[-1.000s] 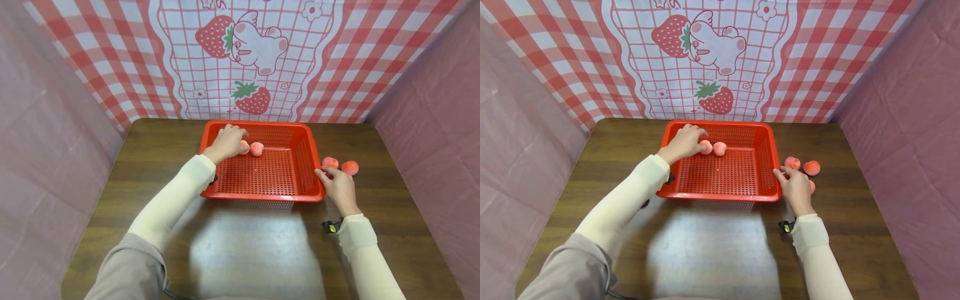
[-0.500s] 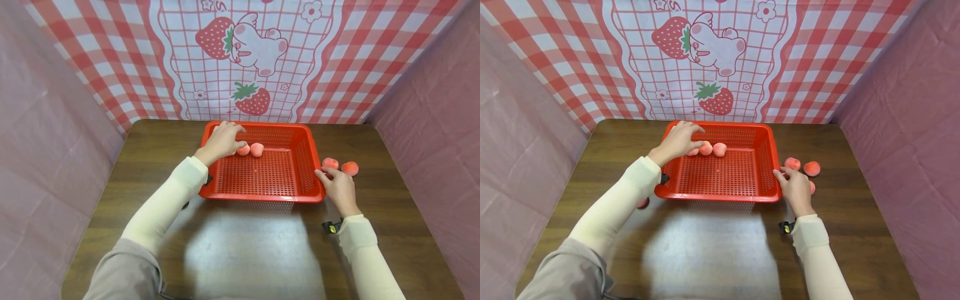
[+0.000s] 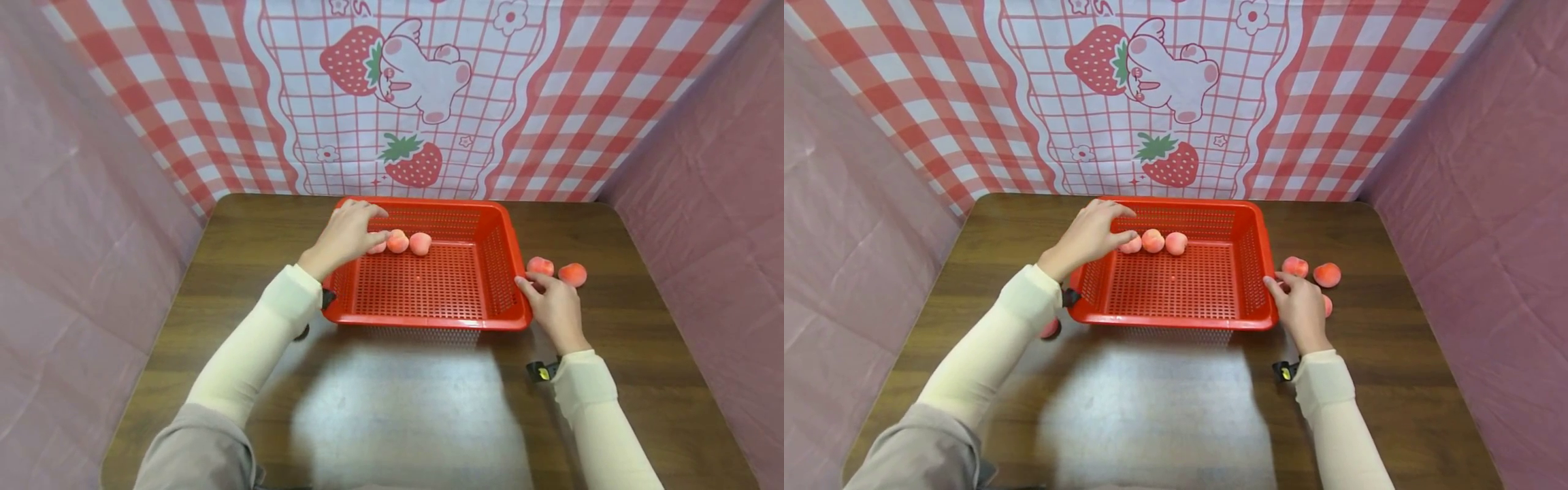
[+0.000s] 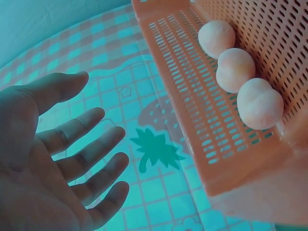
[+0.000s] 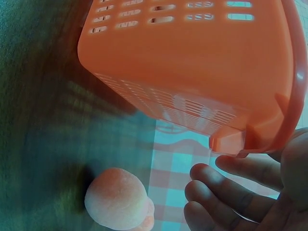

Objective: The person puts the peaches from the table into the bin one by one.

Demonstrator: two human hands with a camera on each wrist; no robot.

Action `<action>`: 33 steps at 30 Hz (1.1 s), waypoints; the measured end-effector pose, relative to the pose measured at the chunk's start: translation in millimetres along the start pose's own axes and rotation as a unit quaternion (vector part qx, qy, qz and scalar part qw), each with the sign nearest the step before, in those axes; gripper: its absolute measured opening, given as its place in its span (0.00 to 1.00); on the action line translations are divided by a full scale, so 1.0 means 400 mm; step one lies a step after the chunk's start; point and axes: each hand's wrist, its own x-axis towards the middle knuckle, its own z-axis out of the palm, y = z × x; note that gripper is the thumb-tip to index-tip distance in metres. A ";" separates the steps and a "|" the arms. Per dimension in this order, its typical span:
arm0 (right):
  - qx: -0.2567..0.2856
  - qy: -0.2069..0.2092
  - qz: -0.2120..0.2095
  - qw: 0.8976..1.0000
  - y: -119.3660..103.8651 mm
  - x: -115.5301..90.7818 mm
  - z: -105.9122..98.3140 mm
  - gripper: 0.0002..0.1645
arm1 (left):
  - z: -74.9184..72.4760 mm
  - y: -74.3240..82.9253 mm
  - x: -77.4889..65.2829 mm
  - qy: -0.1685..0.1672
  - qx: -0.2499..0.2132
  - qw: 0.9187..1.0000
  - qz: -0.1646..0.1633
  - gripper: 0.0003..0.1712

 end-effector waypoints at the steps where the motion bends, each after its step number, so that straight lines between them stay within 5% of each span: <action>1: 0.000 0.001 0.000 1.000 0.000 0.000 0.000 0.28 | -0.003 -0.003 -0.003 0.002 -0.003 1.000 -0.003 0.25; 18: 0.004 0.008 -0.009 1.000 0.004 0.001 0.000 0.27 | -0.047 -0.079 -0.080 0.031 -0.021 0.999 -0.035 0.26; 33: 0.004 -0.006 -0.004 1.000 0.002 0.001 -0.003 0.28 | -0.045 -0.165 -0.149 0.038 -0.037 0.996 -0.074 0.25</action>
